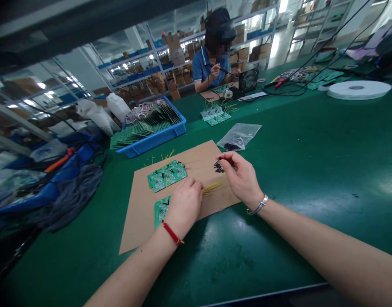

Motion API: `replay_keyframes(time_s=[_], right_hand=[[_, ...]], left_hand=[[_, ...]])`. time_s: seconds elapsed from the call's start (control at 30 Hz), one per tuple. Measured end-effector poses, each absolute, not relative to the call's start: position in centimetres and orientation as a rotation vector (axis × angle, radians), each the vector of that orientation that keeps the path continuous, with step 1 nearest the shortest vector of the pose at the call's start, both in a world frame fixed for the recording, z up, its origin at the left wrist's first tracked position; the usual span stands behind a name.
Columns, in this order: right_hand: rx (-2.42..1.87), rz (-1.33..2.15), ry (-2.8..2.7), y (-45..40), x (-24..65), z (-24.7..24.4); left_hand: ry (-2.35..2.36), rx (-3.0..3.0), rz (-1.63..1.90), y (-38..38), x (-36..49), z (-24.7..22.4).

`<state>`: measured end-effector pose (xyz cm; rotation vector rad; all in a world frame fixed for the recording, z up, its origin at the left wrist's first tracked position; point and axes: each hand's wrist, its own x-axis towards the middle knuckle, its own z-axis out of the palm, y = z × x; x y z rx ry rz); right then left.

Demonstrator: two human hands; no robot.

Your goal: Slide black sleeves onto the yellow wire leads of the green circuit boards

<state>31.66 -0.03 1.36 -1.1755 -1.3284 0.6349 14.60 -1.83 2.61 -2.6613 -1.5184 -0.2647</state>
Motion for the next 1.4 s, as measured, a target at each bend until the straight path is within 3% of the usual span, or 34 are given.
replay_keyframes(time_s=[0.37, 0.53, 0.83, 1.4], right_hand=[[-1.065, 1.200, -0.961, -1.2, 30.0, 1.3], [-0.987, 1.453, -0.813, -1.5, 29.7, 1.3], [-0.834, 1.719, -0.586, -1.8, 29.7, 1.3], [-0.858, 1.703, -0.597, -2.0, 29.5, 1.2]], left_hand=[[-1.851, -2.729, -1.607, -2.2, 13.6, 3.6], [-1.929, -2.798, -1.900, -2.3, 14.0, 2.8], [-2.022, -2.840, -1.758, -3.2, 14.8, 2.2], [-2.070, -2.803, -1.705, -3.2, 14.8, 2.2]])
